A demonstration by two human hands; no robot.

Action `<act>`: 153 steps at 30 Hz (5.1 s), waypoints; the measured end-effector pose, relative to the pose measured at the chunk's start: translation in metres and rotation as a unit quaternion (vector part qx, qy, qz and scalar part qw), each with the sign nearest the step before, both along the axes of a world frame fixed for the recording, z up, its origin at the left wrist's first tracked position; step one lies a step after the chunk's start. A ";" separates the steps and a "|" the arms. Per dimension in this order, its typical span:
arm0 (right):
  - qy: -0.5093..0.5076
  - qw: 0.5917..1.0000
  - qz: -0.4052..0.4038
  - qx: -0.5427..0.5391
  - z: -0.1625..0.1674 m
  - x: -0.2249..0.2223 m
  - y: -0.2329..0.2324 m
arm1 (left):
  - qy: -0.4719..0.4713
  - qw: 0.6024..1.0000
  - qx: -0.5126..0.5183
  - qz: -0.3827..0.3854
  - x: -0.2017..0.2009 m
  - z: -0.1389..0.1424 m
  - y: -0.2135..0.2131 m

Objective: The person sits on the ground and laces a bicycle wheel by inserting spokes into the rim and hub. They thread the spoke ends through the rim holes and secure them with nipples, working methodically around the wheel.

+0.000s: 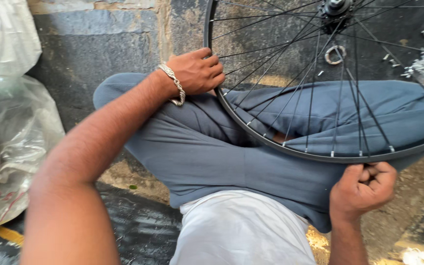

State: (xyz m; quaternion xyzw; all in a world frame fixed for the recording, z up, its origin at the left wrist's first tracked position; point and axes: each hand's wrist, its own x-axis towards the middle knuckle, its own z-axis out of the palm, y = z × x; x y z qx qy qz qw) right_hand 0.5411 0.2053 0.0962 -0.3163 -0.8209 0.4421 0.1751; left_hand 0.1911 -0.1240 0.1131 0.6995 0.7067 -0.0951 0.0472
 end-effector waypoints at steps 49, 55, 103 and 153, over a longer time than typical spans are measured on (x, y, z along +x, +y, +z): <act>0.014 0.998 -0.040 -0.036 0.036 -0.028 0.008 | -0.361 0.878 0.311 0.043 0.139 0.013 0.244; -0.011 1.000 -0.025 -0.005 0.039 -0.028 0.014 | -0.423 0.874 0.236 0.039 0.131 0.010 0.263; -0.018 0.999 -0.035 0.016 0.035 -0.032 0.004 | -0.428 0.891 0.124 0.081 0.134 0.020 0.283; -0.039 0.997 -0.042 -0.054 0.040 -0.033 -0.009 | -0.362 0.876 0.307 0.083 0.152 -0.004 0.238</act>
